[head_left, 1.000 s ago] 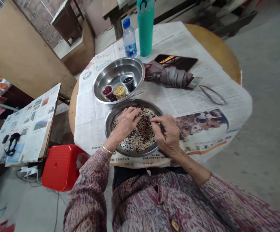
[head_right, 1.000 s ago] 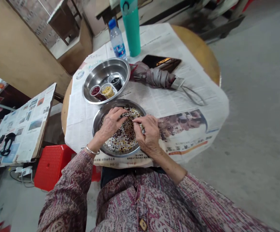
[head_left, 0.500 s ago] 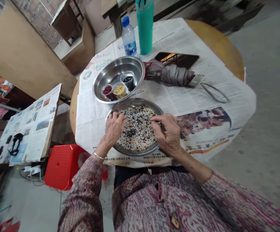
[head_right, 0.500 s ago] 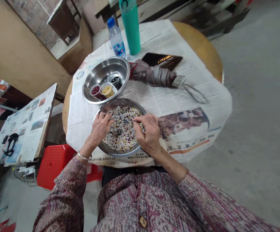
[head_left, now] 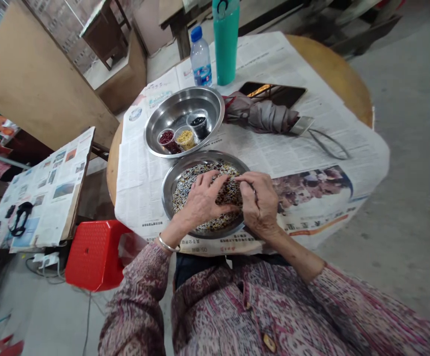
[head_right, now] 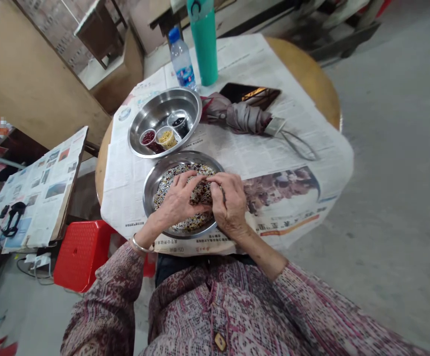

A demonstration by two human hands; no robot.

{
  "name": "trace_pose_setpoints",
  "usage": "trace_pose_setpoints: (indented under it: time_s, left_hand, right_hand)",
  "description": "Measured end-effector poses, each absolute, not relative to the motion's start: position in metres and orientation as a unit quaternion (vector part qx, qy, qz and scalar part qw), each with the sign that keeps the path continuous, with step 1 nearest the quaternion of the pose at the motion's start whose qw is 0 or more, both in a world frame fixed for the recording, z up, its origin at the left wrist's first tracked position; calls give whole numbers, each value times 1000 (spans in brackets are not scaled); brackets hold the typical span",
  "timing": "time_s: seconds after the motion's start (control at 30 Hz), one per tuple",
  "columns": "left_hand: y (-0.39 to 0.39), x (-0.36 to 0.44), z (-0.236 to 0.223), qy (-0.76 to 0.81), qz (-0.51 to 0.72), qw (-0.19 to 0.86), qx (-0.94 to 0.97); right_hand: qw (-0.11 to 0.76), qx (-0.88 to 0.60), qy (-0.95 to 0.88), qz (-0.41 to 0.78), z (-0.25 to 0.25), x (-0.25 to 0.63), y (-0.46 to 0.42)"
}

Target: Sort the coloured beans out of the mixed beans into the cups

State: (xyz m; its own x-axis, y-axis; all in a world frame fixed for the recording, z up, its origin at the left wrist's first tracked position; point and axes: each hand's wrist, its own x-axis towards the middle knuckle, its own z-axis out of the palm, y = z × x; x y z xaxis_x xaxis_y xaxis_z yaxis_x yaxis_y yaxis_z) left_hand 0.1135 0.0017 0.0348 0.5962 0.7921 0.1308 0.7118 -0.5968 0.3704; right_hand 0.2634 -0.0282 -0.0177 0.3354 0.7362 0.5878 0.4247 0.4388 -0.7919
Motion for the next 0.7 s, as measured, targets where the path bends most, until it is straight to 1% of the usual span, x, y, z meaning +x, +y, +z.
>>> trace_pose_setpoints:
  time_s: [0.2,0.33,0.47,0.63,0.7]
  left_hand:
    - [14,135,35,377,15,121,918]
    - [11,127,38,342,-51,116,931]
    - [3,94,49,371,-48,96,922]
    - [-19,56,69,474,14,82,877]
    - [-30,51,76,507,-7,98,856]
  right_hand:
    - [634,-525,-555,123,-18,263,-29]
    - [634,-520,-560,122,-19,263,-29]
    - [629,-525,-559,126,-18,264,-28]
    - [623,-532,-558,132,-17,264,-28]
    - [623,-532,-558,134,-17,264,-28]
